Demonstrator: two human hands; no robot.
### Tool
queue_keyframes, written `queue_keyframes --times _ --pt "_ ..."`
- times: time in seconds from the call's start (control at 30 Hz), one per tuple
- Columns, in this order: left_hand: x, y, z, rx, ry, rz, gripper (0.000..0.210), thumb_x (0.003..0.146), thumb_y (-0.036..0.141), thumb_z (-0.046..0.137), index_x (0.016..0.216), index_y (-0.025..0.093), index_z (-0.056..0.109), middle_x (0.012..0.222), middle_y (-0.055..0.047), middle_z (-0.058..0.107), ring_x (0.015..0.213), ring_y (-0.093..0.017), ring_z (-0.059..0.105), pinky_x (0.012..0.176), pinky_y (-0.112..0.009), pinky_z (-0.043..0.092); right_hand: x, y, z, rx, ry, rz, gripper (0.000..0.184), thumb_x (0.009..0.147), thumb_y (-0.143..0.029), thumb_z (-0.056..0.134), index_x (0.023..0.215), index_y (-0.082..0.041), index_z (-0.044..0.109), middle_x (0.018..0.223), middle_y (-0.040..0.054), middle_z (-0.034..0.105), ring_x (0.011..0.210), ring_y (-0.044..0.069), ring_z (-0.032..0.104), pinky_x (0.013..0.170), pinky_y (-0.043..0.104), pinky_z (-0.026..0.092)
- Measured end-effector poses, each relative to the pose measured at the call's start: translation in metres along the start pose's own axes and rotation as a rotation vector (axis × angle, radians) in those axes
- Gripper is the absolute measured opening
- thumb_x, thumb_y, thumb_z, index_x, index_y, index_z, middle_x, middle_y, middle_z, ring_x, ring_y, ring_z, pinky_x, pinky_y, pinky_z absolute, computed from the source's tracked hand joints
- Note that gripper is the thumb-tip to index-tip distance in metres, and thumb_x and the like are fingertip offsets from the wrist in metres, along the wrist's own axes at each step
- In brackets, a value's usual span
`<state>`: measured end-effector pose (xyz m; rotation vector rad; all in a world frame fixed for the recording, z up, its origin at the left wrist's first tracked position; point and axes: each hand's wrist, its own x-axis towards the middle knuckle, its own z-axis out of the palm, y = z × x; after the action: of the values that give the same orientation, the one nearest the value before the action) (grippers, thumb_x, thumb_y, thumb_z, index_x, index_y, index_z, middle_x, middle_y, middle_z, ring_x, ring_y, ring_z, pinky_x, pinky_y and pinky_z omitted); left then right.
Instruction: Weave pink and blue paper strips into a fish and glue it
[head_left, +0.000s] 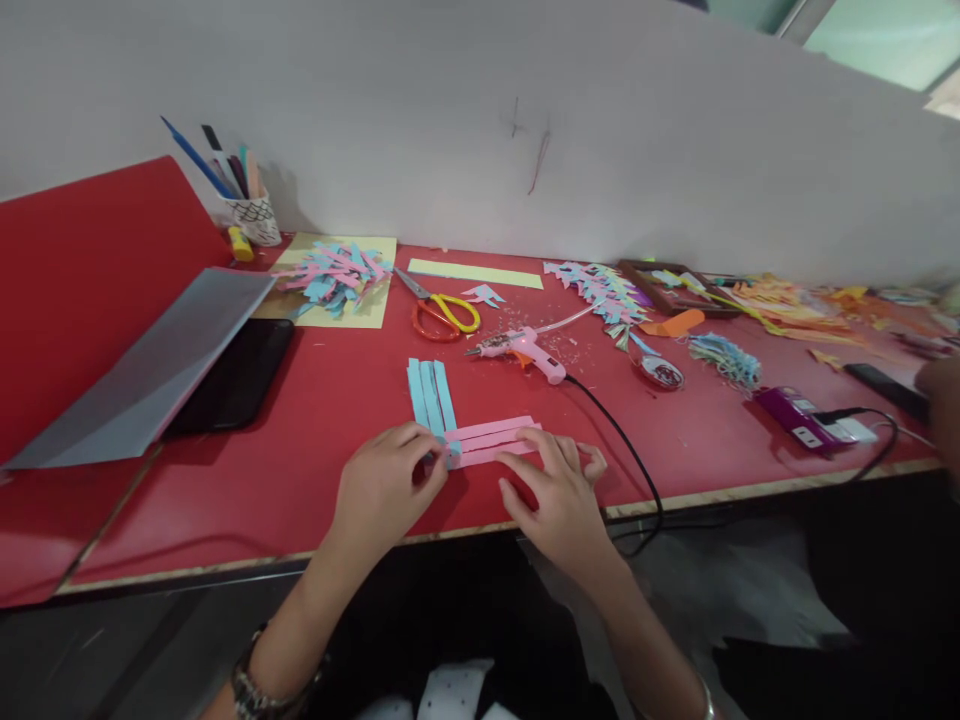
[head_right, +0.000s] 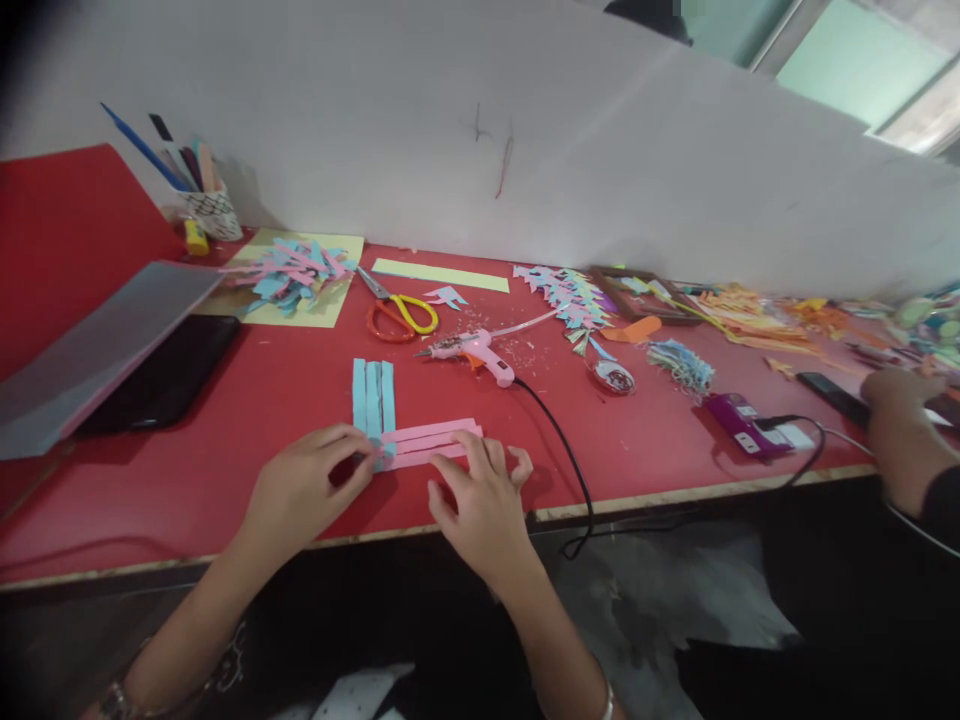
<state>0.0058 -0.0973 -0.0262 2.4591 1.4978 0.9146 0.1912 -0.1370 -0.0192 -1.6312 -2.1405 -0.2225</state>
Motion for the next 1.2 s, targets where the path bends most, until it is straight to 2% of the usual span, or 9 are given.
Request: queue_keyframes --times 0.13,0.23,0.37,0.47,0.6,0.83,1.2 --pt "0.0 0.0 0.0 0.003 -0.003 -0.002 0.021 0.082 0.024 0.043 0.068 0.02 0.059 0.073 0.0 0.066 0.067 -0.014 0.06 0.056 -0.022 0.041 0.0 0.0 0.001 -0.008 0.025 0.024 0.02 0.079 -0.024 0.047 0.086 -0.025 0.065 0.101 0.0044 0.06 0.09 0.02 0.049 0.082 0.04 0.02" --pt "0.0 0.0 0.0 0.012 -0.012 -0.006 0.021 0.082 0.024 0.042 0.069 0.02 0.06 0.073 0.0 0.066 0.067 -0.014 0.06 0.056 -0.022 0.04 0.0 -0.007 0.003 -0.01 0.045 -0.007 0.022 0.08 -0.027 0.046 0.093 -0.025 0.064 0.102 0.0044 0.059 0.09 0.02 0.048 0.082 0.039 0.021" --pt "0.001 0.0 -0.001 0.031 -0.022 -0.006 0.021 0.082 0.022 0.041 0.072 0.02 0.06 0.075 -0.001 0.066 0.068 -0.015 0.061 0.057 -0.023 0.042 0.0 -0.021 0.005 -0.02 -0.077 -0.085 0.03 0.083 -0.034 0.045 0.11 -0.031 0.058 0.111 0.0044 0.055 0.095 0.021 0.047 0.085 0.041 0.02" --pt "0.001 0.0 -0.001 0.016 -0.014 -0.011 0.022 0.082 0.022 0.04 0.072 0.02 0.059 0.075 -0.001 0.066 0.068 -0.015 0.061 0.058 -0.024 0.043 -0.001 -0.023 0.005 -0.04 -0.117 -0.066 0.03 0.083 -0.039 0.045 0.11 -0.032 0.058 0.114 0.0048 0.053 0.098 0.022 0.045 0.086 0.043 0.019" --pt "0.001 0.001 -0.001 -0.005 -0.014 -0.01 0.021 0.082 0.022 0.042 0.072 0.02 0.06 0.076 -0.001 0.067 0.069 -0.015 0.061 0.059 -0.023 0.043 -0.004 -0.012 0.003 -0.076 -0.062 0.0 0.028 0.082 -0.042 0.047 0.102 -0.031 0.063 0.11 0.0048 0.055 0.096 0.023 0.046 0.086 0.043 0.02" --pt "0.001 0.001 -0.001 -0.006 -0.013 -0.017 0.02 0.081 0.022 0.043 0.07 0.02 0.06 0.076 -0.001 0.067 0.069 -0.015 0.061 0.059 -0.023 0.043 -0.011 0.009 -0.003 -0.122 0.001 0.086 0.028 0.083 -0.036 0.044 0.099 -0.025 0.065 0.108 0.0077 0.055 0.094 0.023 0.045 0.085 0.044 0.024" --pt "0.001 0.001 -0.002 -0.003 -0.025 -0.034 0.021 0.081 0.023 0.043 0.07 0.021 0.06 0.077 0.0 0.067 0.069 -0.015 0.061 0.057 -0.023 0.042 -0.008 0.024 -0.01 -0.168 0.081 0.197 0.028 0.084 -0.034 0.042 0.088 -0.02 0.066 0.099 0.0091 0.055 0.093 0.024 0.046 0.087 0.044 0.026"
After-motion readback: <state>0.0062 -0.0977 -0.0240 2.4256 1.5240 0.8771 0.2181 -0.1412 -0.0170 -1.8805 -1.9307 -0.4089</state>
